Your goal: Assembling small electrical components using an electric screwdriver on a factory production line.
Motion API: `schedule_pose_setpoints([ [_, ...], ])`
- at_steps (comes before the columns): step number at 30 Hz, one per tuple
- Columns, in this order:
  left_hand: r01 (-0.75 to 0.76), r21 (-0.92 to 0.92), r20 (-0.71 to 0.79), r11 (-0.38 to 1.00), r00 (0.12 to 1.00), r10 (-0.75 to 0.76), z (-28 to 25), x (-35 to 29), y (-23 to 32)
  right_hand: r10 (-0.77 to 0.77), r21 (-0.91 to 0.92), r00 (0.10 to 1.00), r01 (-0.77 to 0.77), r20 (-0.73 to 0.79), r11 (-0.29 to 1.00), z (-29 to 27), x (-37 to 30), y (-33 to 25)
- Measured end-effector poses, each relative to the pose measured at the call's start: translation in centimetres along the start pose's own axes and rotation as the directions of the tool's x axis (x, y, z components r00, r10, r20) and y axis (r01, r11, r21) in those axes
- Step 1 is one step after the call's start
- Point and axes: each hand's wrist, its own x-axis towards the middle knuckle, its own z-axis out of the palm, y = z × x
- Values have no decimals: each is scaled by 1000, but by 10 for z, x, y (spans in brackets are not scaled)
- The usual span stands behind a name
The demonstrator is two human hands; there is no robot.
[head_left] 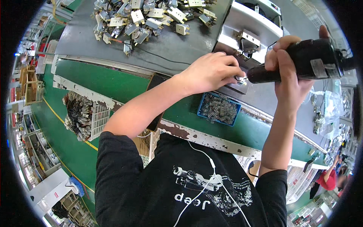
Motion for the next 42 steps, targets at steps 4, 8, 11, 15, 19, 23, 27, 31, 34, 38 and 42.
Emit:
schedule_pose_setpoints([
  [4,-14,23,-16,1000,1000,14,-3,0,4,26,-54,993,-20,117,998,-5,3,-8],
  [8,-35,77,-26,996,999,37,-5,-1,6,9,-102,993,3,116,995,-8,4,-11],
  [11,-43,116,-141,992,988,59,-1,4,14,-13,-18,1000,13,-22,1000,-13,2,-16],
  [15,-51,158,-253,986,963,91,-3,15,28,-21,-95,999,25,41,995,-21,10,-37],
  [19,-102,257,-291,961,940,177,-40,34,30,-99,-215,986,68,-136,974,-28,2,-55],
  [23,-51,284,-528,957,825,201,-87,88,6,-227,-244,964,189,-138,951,-13,0,-43],
  [27,19,284,-444,959,889,114,-83,90,13,-298,-405,918,176,-261,897,8,9,-52],
  [31,69,10,4,998,998,-69,-41,25,21,-142,-180,986,124,-86,976,-14,4,-46],
  [34,82,20,83,996,993,-83,-21,5,14,-113,-124,972,89,-206,988,17,-1,-18],
  [38,54,39,-4,998,999,-54,-7,-1,5,-40,-183,988,12,-152,983,29,4,-8],
  [42,169,-34,79,985,983,-166,-10,-1,8,-24,-183,989,-2,-143,983,30,3,2],
])
